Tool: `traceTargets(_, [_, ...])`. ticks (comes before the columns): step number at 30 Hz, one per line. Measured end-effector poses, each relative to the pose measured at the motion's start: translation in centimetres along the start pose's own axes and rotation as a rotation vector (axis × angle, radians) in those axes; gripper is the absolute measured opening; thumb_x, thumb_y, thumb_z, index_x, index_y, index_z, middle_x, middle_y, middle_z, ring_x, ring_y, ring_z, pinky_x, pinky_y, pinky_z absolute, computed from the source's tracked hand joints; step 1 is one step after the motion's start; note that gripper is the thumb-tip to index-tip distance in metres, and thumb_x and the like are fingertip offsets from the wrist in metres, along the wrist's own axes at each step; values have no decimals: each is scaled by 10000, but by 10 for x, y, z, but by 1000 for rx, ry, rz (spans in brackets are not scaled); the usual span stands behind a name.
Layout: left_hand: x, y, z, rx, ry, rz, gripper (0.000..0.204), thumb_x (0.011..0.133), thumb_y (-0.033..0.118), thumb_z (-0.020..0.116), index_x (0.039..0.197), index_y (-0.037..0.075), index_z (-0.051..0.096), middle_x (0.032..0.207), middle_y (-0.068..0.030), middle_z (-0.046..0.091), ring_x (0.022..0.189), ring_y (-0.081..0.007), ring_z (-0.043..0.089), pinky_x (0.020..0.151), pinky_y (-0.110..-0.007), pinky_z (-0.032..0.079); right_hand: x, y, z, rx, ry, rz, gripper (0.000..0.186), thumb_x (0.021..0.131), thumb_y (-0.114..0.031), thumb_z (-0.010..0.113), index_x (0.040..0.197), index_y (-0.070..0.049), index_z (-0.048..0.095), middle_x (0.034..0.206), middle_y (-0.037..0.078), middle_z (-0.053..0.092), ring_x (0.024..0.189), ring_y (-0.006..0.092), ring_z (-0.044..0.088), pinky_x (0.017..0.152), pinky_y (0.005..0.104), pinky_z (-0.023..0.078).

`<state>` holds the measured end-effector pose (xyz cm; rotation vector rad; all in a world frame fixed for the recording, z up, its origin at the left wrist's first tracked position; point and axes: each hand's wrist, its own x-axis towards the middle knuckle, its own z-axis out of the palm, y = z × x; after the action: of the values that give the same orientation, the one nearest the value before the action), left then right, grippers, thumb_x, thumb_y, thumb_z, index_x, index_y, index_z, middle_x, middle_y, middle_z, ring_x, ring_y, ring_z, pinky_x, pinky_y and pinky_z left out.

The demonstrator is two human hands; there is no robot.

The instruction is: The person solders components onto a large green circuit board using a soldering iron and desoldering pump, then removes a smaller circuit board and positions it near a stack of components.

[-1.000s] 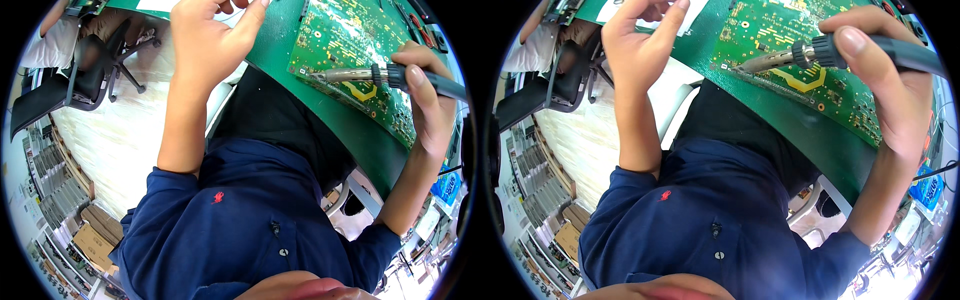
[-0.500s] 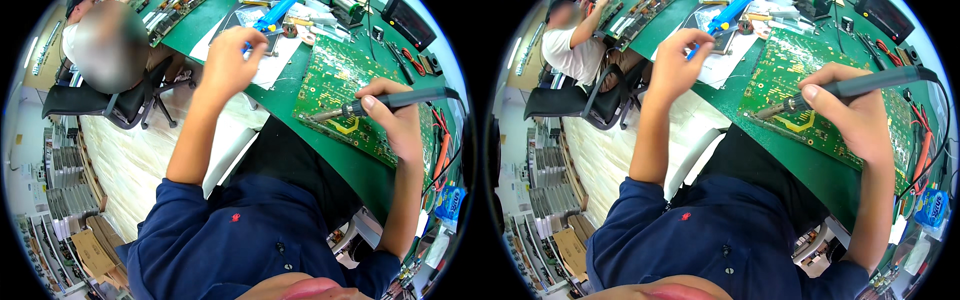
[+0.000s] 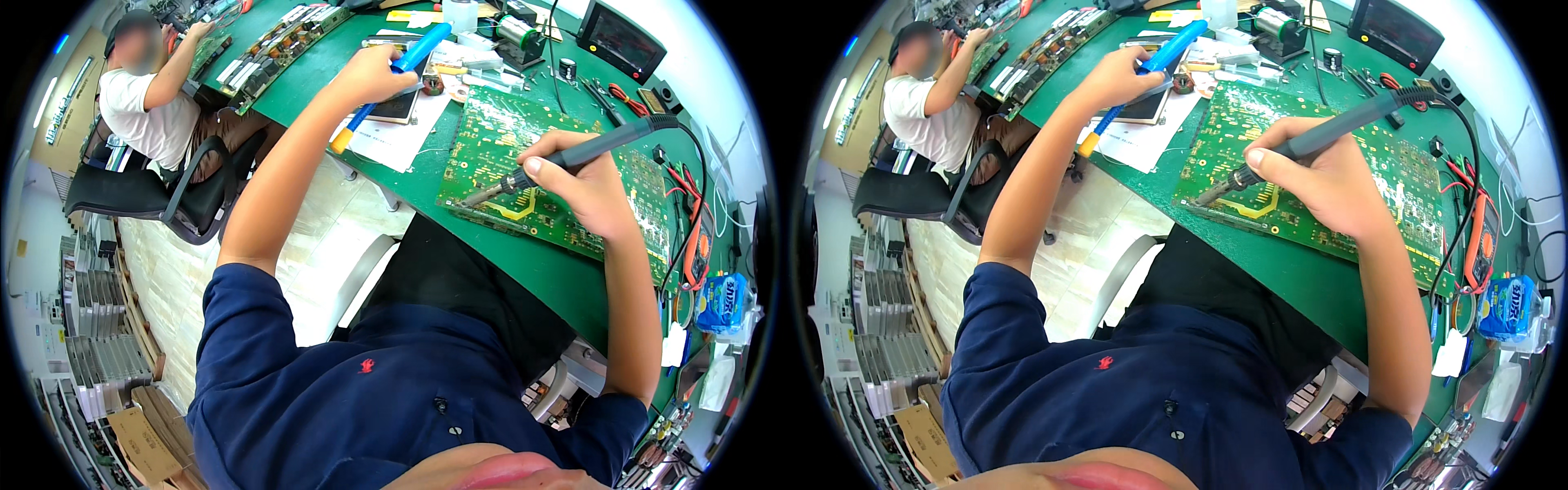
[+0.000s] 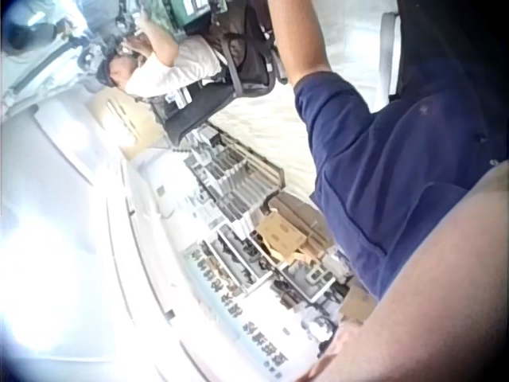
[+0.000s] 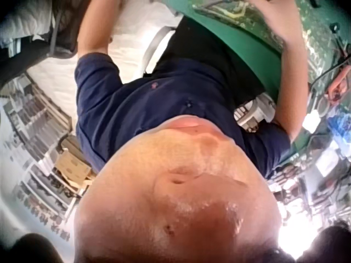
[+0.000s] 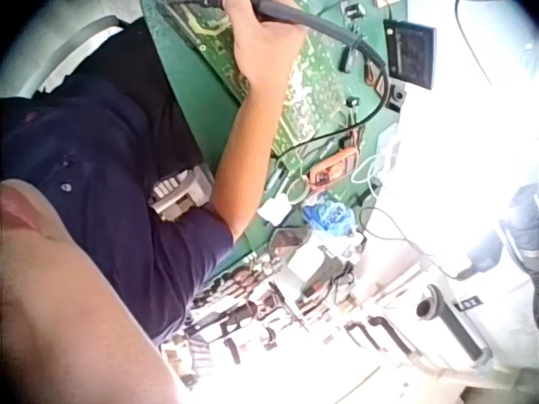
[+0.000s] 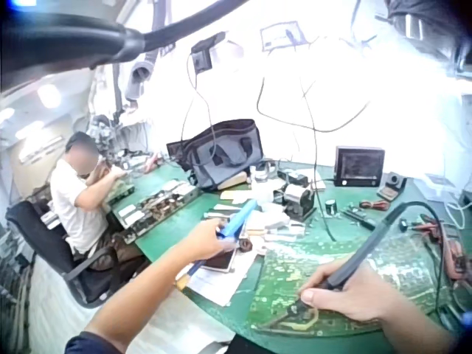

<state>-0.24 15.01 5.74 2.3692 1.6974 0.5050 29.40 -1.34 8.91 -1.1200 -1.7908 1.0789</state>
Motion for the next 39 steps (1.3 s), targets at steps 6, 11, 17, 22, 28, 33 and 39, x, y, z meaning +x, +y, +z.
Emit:
traceTargets(6, [-6, -4, -36, -765, -111, -106, 556, 940, 349, 550, 1404, 99, 373, 892, -121, 650, 667, -144, 613, 510, -245, 509, -1, 3, -2, -58, 18, -6, 258, 841, -276, 705, 882, -21, 709, 687, -10, 593, 650, 69, 498, 570, 246, 374])
traceTargets(11, [-49, -26, -67, -1423, -243, 150, 527, 1020, 374, 439, 1450, 85, 344, 1005, -148, 587, 686, -106, 533, 514, -202, 455, 1, 2, 1, -39, -5, -20, 272, 840, -297, 708, 864, -26, 703, 668, -20, 570, 637, 71, 479, 566, 251, 361])
traceTargets(17, [-118, -10, -82, -1669, -181, 280, 644, 949, 259, 524, 1451, -49, 264, 963, -112, 456, 718, -141, 397, 598, -233, 386, 1, 6, -2, -78, 13, -46, 305, 829, -317, 718, 872, -15, 700, 701, 2, 607, 675, 84, 529, 611, 256, 412])
traceTargets(22, [-164, -1, -86, -1273, 82, 345, 683, 851, 98, 649, 1423, -68, 313, 894, -83, 516, 679, -124, 451, 569, -223, 371, 1, 6, -2, -93, -17, -90, 267, 876, -281, 674, 888, -15, 692, 742, -17, 601, 688, 59, 495, 604, 235, 377])
traceTargets(28, [-185, 7, -84, -842, 470, 328, 712, 817, 295, 794, 1331, -55, 447, 1035, -110, 591, 863, -114, 556, 701, -223, 445, -1, -13, 0, -28, 2, 41, 210, 864, -205, 718, 916, -2, 714, 812, 33, 686, 781, 93, 599, 719, 261, 473])
traceTargets(33, [-187, 33, -61, -1046, 679, 340, 616, 899, 442, 662, 1278, -7, 477, 1177, -197, 589, 1041, -277, 592, 1007, -434, 400, -2, -12, 1, -21, 7, 11, 203, 863, -198, 719, 898, 2, 710, 793, 26, 678, 771, 91, 591, 704, 259, 465])
traceTargets(39, [-197, 45, -62, -1560, 384, 502, 880, 807, 806, 468, 1314, 89, 503, 906, -70, 529, 829, -194, 494, 862, -411, 388, 1, -2, -4, -39, 24, -74, 210, 862, -208, 716, 876, 2, 710, 711, 4, 638, 664, 72, 550, 601, 240, 426])
